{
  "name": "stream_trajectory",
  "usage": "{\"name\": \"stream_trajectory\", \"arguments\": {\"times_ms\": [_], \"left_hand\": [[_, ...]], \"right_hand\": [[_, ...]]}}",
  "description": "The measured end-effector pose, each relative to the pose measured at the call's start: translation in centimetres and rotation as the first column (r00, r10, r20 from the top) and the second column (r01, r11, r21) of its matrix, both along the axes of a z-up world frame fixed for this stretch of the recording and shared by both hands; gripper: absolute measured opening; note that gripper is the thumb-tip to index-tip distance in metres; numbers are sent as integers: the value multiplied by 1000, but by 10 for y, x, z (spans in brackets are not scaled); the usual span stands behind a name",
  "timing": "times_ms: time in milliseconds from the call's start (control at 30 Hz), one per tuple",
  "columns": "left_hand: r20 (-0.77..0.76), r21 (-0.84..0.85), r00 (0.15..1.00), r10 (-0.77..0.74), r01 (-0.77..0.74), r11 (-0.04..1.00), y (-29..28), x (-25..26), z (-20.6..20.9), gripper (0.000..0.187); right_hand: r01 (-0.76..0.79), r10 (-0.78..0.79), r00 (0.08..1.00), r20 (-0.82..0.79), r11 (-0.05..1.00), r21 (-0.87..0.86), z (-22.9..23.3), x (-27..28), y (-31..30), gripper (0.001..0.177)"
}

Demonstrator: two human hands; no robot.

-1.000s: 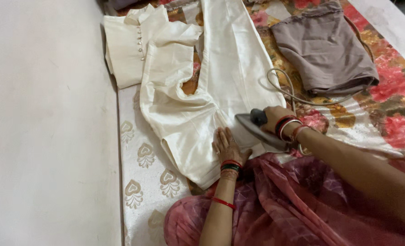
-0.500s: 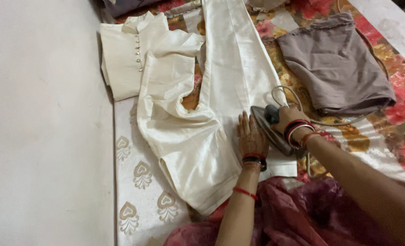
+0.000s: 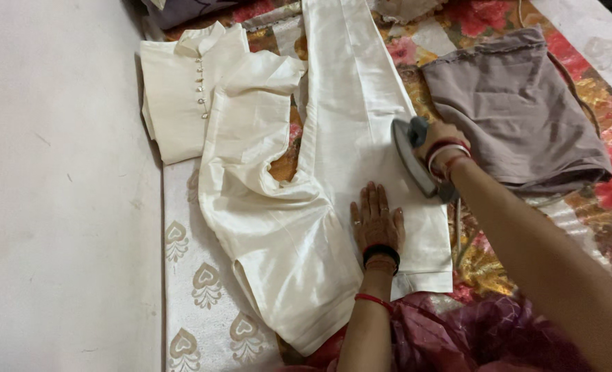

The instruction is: The person smooths out a white pair of trousers laid on a patterned bedsheet, aligns the legs, and then uses an electric iron to press the fabric. The person handles the garment with both hands to ensure it is flat before applying the iron.

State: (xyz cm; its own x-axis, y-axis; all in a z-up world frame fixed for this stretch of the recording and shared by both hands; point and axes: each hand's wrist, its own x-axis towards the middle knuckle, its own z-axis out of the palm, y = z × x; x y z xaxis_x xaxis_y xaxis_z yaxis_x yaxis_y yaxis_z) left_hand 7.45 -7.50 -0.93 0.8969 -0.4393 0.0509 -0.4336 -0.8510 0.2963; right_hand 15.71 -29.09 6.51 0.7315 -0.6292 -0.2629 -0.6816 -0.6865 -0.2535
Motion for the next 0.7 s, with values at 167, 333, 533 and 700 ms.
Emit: {"name": "stream_trajectory", "arguments": {"times_ms": [167, 333, 533, 700], "left_hand": [[137, 43, 991, 12, -18, 999, -2, -2, -8, 68], [-120, 44, 992, 37, -32, 999, -15, 17, -2, 60], [90, -83, 991, -95, 103, 991, -23, 41, 1, 69], [50, -48, 996, -78, 81, 996, -20, 34, 11, 66]], "right_hand": [[-45, 53, 992, -111, 996, 78, -10, -47, 16, 63], [-55, 56, 998, -28, 997, 46, 5, -49, 21, 62], [-8, 8, 998, 69, 1000, 7, -9, 34, -18, 59], [-28, 26, 999, 47, 999, 34, -22, 69, -44, 54]]}}
